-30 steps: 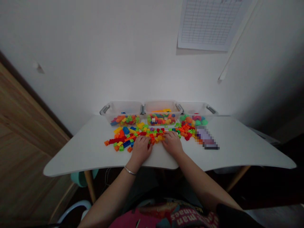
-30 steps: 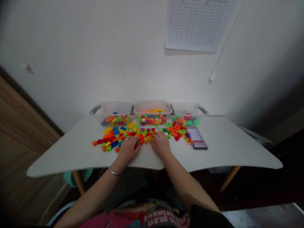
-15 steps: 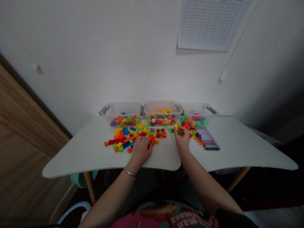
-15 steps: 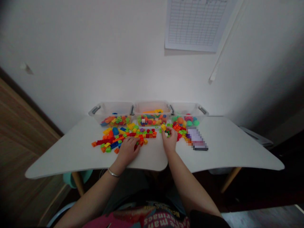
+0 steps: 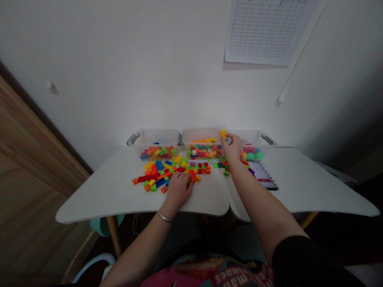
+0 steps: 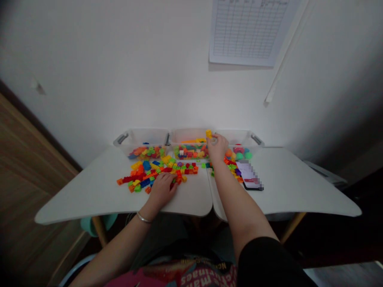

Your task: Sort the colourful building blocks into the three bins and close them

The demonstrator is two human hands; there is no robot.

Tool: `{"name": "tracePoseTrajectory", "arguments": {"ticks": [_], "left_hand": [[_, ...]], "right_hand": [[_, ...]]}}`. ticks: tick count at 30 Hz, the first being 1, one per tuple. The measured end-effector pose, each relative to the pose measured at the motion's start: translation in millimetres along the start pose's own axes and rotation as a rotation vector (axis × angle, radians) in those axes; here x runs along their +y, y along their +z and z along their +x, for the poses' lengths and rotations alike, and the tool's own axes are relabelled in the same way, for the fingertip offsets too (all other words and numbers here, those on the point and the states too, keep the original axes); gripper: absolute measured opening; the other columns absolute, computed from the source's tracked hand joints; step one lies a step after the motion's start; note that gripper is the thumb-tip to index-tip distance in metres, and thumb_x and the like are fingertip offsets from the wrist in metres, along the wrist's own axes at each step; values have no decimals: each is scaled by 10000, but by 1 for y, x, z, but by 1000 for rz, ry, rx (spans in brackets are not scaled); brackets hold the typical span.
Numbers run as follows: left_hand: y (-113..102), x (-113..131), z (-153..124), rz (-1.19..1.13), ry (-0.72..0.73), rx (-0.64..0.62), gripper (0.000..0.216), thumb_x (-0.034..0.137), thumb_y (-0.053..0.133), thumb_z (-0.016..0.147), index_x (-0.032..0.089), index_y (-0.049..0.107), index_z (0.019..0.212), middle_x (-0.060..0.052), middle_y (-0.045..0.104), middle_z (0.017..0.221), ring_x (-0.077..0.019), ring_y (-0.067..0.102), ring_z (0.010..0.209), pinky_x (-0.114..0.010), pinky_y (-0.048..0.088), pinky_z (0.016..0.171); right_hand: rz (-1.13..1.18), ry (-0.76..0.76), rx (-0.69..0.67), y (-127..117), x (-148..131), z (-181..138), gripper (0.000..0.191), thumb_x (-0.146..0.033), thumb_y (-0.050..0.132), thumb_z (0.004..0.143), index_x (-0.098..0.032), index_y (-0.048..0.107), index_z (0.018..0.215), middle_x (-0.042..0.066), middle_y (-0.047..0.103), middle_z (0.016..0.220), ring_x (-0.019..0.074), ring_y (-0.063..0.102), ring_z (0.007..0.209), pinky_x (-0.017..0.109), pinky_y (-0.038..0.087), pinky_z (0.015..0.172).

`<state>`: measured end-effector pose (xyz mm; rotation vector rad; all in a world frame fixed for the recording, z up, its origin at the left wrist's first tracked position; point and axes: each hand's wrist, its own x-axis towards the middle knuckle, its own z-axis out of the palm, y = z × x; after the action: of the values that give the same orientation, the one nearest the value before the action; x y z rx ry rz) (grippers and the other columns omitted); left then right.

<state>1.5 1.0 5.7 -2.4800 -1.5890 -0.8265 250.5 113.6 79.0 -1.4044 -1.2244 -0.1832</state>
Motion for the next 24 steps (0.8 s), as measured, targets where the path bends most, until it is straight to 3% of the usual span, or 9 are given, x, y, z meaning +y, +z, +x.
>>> {"name": "tracePoseTrajectory", "arguments": {"ticks": [4,9,24], "left_hand": [[-1,0,0,5,-1,-6,276,248,560,856,159,655,1099,-104,695,1082,-275,564,1095,-455,431,1022],[-1,0,-1,11,-10,-16,284,248,558,855,156,659,1104,-103,697,1086,-273,562,1104,-449,424,1032],[-3,1,-1,2,-11,-15,274,248,557,854,161,657,1094,-100,697,1077,-272,559,1096,-449,424,1025]], "right_hand": [[24,-52,-33,12,11,-4,199,-356,618,779,-188,635,886,107,673,1043,238,562,1037,418,398,983],[26,13,-33,15,17,-6,233,-400,600,780,-183,641,852,102,680,962,241,584,949,415,431,932],[3,-180,-46,-5,5,-16,192,-341,601,821,-198,665,931,112,651,1108,254,553,1090,443,403,981]]}}
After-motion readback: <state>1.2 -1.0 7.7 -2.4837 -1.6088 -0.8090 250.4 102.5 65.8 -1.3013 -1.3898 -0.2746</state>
